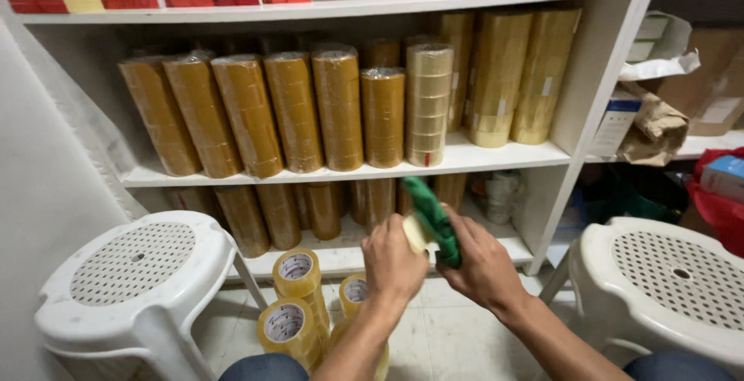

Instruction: The person sits on the floor and wipes several rolls of clear packing tape with a green cloth. They handle the rolls one by one, rotating them to clean the surface, and place some of the cleaned rolls onto a nearby shelf.

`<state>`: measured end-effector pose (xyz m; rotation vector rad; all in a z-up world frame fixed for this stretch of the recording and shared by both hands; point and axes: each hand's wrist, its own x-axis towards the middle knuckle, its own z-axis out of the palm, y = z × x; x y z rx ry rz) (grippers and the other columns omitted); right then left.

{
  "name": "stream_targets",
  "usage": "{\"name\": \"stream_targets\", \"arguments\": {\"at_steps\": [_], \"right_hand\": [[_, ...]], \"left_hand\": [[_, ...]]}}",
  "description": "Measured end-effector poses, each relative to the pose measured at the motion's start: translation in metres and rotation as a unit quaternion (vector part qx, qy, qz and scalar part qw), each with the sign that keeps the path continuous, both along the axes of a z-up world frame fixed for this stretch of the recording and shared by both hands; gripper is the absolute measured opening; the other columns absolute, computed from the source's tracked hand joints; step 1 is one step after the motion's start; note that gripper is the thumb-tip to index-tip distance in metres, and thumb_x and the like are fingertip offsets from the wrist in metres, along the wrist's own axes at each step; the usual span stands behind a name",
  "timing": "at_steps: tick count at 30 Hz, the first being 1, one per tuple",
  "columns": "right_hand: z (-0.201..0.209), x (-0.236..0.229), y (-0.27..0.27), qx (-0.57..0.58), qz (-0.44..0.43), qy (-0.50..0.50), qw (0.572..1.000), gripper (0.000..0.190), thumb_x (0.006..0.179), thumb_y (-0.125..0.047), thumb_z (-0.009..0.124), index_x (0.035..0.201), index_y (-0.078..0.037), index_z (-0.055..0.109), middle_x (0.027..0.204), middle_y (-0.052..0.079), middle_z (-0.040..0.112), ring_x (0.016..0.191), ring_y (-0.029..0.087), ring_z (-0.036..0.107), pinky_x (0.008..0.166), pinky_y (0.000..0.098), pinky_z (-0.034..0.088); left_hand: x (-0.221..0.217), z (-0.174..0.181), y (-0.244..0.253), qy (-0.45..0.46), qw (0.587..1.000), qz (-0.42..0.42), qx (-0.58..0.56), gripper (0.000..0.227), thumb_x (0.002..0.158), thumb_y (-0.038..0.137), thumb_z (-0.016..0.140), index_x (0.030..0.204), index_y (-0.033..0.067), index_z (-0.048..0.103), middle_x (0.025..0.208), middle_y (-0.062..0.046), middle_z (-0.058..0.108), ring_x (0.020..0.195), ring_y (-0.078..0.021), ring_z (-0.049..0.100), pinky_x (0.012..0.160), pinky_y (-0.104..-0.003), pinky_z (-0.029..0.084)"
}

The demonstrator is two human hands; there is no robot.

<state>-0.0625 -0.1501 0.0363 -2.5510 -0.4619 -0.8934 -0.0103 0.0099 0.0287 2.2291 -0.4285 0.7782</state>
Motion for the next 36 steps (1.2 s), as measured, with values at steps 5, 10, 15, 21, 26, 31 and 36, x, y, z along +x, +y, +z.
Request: {"name": "stream_targets", "arguments": {"at_steps": [5, 10, 15, 21, 26, 31, 36], "right_hand": [[-0.001, -0.003, 0.004, -0.036, 0.091, -0.060, 0.993, 0.085, 0.079, -0.025, 0.078, 0.152, -0.007, 0.039, 0.135, 0.021, 0.055, 0.110, 0.042, 0.065, 0.084, 0.0495, 0.059], [-0.001, 0.009, -0.011, 0.018, -0.099, 0.090, 0.991, 0.099, 0.074, -0.025, 0.072, 0.162, -0.020, 0.026, 0.123, 0.016, 0.057, 0.100, 0.046, 0.068, 0.082, 0.0607, 0.060], [0.001, -0.007, 0.008, -0.039, -0.028, 0.055, 0.997, 0.106, 0.067, -0.024, 0.079, 0.161, -0.022, 0.029, 0.129, 0.013, 0.056, 0.102, 0.046, 0.068, 0.081, 0.0583, 0.061], [0.007, -0.005, 0.003, 0.001, -0.011, 0.058, 0.998, 0.107, 0.064, -0.020, 0.082, 0.159, -0.021, 0.034, 0.134, 0.019, 0.053, 0.112, 0.050, 0.065, 0.090, 0.0598, 0.059], [0.000, -0.006, 0.002, 0.028, -0.053, 0.085, 0.995, 0.104, 0.067, -0.028, 0.079, 0.161, -0.024, 0.034, 0.126, 0.014, 0.060, 0.107, 0.045, 0.068, 0.091, 0.0579, 0.058], [-0.007, 0.005, -0.008, -0.048, -0.069, 0.077, 0.994, 0.096, 0.069, -0.027, 0.073, 0.158, -0.030, 0.037, 0.136, 0.008, 0.055, 0.112, 0.042, 0.065, 0.093, 0.0556, 0.058], [-0.001, 0.010, -0.015, -0.032, -0.072, 0.022, 0.997, 0.098, 0.060, -0.019, 0.080, 0.152, -0.019, 0.047, 0.148, 0.015, 0.051, 0.124, 0.043, 0.060, 0.102, 0.0556, 0.052]], "left_hand": [[-0.002, 0.003, 0.004, 0.002, 0.999, -0.009, -0.041, 0.031, 0.088, 0.035, 0.074, 0.094, 0.0049, 0.067, 0.084, -0.025, 0.073, 0.076, -0.0510, 0.066, 0.072, -0.058, 0.051], [-0.006, -0.001, -0.007, -0.029, 0.998, -0.054, 0.001, 0.047, 0.058, 0.014, 0.078, 0.103, 0.0077, 0.064, 0.093, -0.011, 0.070, 0.097, -0.0353, 0.069, 0.092, -0.050, 0.049], [0.011, -0.013, 0.006, 0.007, 1.000, -0.003, 0.016, 0.039, 0.062, 0.015, 0.074, 0.099, 0.0077, 0.064, 0.089, -0.012, 0.069, 0.094, -0.0367, 0.069, 0.088, -0.050, 0.050], [0.005, -0.002, 0.003, 0.016, 0.999, -0.037, 0.007, 0.035, 0.060, 0.005, 0.075, 0.094, 0.0065, 0.064, 0.086, -0.014, 0.069, 0.090, -0.0396, 0.069, 0.086, -0.051, 0.053], [0.007, -0.008, 0.001, -0.004, 1.000, -0.030, 0.008, 0.044, 0.057, 0.012, 0.075, 0.099, 0.0075, 0.063, 0.090, -0.012, 0.067, 0.093, -0.0376, 0.069, 0.089, -0.051, 0.051], [-0.004, 0.006, 0.006, -0.016, 0.998, -0.059, 0.002, 0.041, 0.057, 0.012, 0.076, 0.094, 0.0079, 0.061, 0.087, -0.012, 0.067, 0.089, -0.0381, 0.069, 0.084, -0.050, 0.052], [-0.007, 0.007, 0.003, -0.053, 0.992, -0.114, -0.029, 0.041, 0.057, 0.004, 0.077, 0.097, 0.0047, 0.066, 0.084, -0.015, 0.069, 0.085, -0.0401, 0.071, 0.080, -0.049, 0.055]]}}
